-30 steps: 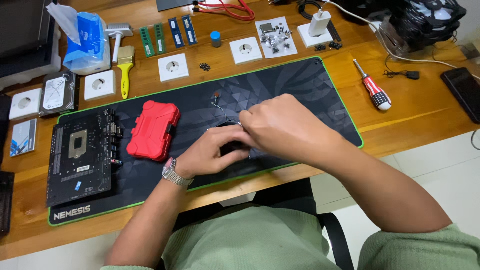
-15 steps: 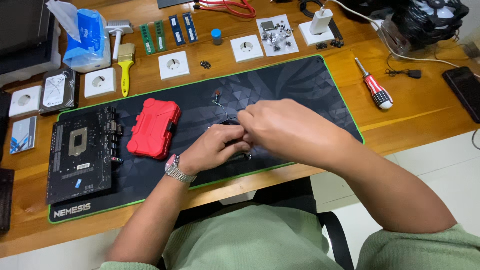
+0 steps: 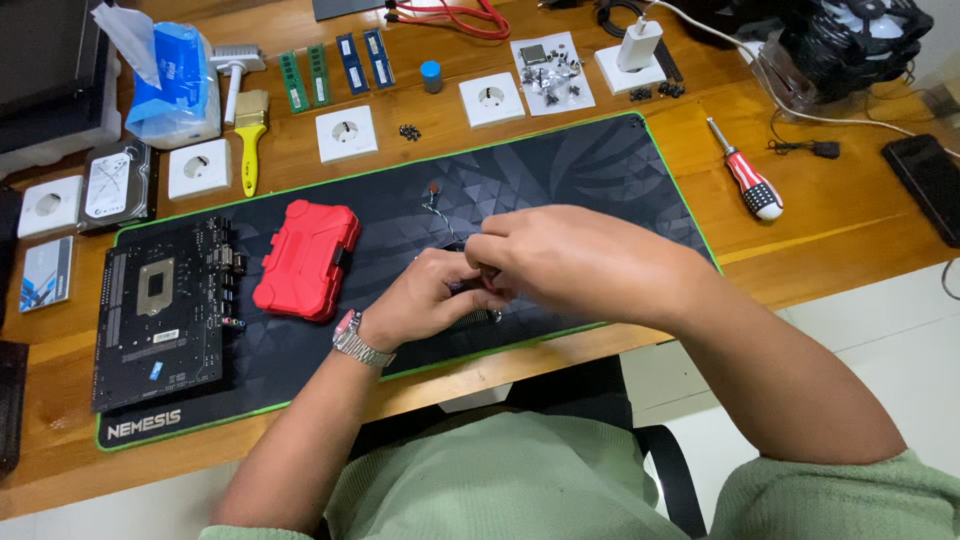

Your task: The person assembles a CPU cooler by attaching a fan to a heatsink using a screwdriver. They tighten screws at multiple points on the heatsink to secure the fan in place.

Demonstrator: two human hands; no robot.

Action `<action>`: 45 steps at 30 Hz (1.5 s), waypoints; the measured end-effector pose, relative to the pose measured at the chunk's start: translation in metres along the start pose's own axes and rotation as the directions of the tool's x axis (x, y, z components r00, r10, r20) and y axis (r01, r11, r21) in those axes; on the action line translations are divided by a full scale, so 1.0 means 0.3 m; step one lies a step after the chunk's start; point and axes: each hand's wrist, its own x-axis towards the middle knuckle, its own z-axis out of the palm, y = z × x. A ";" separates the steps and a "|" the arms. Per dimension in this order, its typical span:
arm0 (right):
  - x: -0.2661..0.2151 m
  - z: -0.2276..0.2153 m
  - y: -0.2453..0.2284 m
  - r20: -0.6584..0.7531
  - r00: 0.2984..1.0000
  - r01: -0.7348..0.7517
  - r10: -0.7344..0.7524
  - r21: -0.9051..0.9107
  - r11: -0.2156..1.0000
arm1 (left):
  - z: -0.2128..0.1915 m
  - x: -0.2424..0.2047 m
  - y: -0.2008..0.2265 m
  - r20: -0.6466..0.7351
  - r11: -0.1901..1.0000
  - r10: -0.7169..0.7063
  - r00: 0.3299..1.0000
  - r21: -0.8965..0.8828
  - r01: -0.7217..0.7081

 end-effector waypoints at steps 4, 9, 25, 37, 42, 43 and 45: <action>-0.002 0.035 0.021 -0.040 0.999 -0.020 0.015 -0.136 0.991 | -0.007 -0.006 -0.027 0.024 0.999 -0.029 0.999 0.018 0.028; 0.008 0.051 0.046 -0.141 0.986 -0.123 0.091 -0.238 0.963 | -0.003 -0.035 -0.069 -0.051 0.999 -0.019 0.999 0.039 0.021; 0.279 -0.042 0.016 -0.319 0.947 0.107 -0.029 0.228 0.968 | -0.239 -0.144 -0.044 -0.347 0.997 -0.028 0.938 0.064 0.054; 0.401 0.018 0.035 -0.121 0.992 0.001 0.019 0.164 0.986 | -0.205 -0.189 -0.204 -0.391 0.995 -0.099 0.915 -0.059 0.082; 0.401 0.026 0.050 -0.110 0.991 -0.056 0.077 0.184 0.981 | -0.203 -0.183 -0.219 -0.342 0.994 -0.100 0.934 -0.064 0.083; 0.402 0.024 0.048 -0.108 0.991 -0.056 0.077 0.184 0.981 | -0.206 -0.182 -0.212 -0.343 0.994 -0.102 0.934 -0.067 0.084; 0.401 0.019 0.046 -0.100 0.990 -0.079 0.102 0.214 0.974 | -0.209 -0.178 -0.199 -0.329 0.993 -0.097 0.939 -0.092 0.070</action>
